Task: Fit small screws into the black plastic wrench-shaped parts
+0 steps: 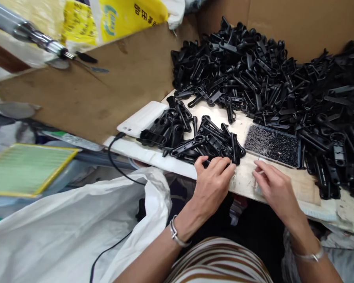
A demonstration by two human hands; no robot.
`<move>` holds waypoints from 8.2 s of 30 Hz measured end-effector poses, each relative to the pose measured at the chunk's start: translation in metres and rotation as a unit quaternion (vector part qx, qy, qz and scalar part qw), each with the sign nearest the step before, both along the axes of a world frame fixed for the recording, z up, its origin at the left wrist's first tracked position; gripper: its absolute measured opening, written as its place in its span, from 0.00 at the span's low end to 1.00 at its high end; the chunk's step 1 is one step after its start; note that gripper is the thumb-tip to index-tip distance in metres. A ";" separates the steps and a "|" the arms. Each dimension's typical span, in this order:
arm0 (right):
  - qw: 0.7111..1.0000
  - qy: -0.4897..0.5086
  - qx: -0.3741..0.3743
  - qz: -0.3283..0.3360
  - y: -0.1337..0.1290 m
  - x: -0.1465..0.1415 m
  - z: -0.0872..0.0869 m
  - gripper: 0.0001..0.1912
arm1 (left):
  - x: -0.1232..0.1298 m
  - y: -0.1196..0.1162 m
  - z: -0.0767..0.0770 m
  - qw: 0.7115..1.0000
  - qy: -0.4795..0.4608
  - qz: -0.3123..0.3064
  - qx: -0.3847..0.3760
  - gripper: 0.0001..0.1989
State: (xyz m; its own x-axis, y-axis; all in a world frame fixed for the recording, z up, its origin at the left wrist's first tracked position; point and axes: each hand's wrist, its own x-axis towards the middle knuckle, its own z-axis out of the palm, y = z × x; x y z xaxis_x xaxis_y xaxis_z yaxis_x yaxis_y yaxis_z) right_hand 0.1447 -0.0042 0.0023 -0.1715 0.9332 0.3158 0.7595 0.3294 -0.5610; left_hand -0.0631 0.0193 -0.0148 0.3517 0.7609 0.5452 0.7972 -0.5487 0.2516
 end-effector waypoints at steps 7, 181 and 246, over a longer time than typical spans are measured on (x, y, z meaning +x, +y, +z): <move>0.986 -0.140 -0.036 -0.088 0.054 -0.062 -0.012 0.15 | 0.007 0.007 0.004 0.996 0.077 0.053 0.000 0.07; 0.892 0.420 -0.127 -0.111 0.002 0.000 0.000 0.10 | 0.066 0.018 0.012 0.750 -0.544 -0.127 -0.354 0.08; 0.994 -0.108 0.029 -0.015 -0.020 0.039 0.001 0.06 | 0.050 0.000 -0.004 0.974 -0.048 -0.173 -0.135 0.09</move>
State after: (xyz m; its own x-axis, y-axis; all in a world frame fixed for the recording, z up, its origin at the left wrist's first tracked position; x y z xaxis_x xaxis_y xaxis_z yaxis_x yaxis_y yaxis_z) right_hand 0.1842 -0.0237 0.0036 -0.2129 0.9203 0.3283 0.8699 0.3315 -0.3652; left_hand -0.0129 0.0197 -0.0192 0.5705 0.7255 0.3849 0.5419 -0.6847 0.4874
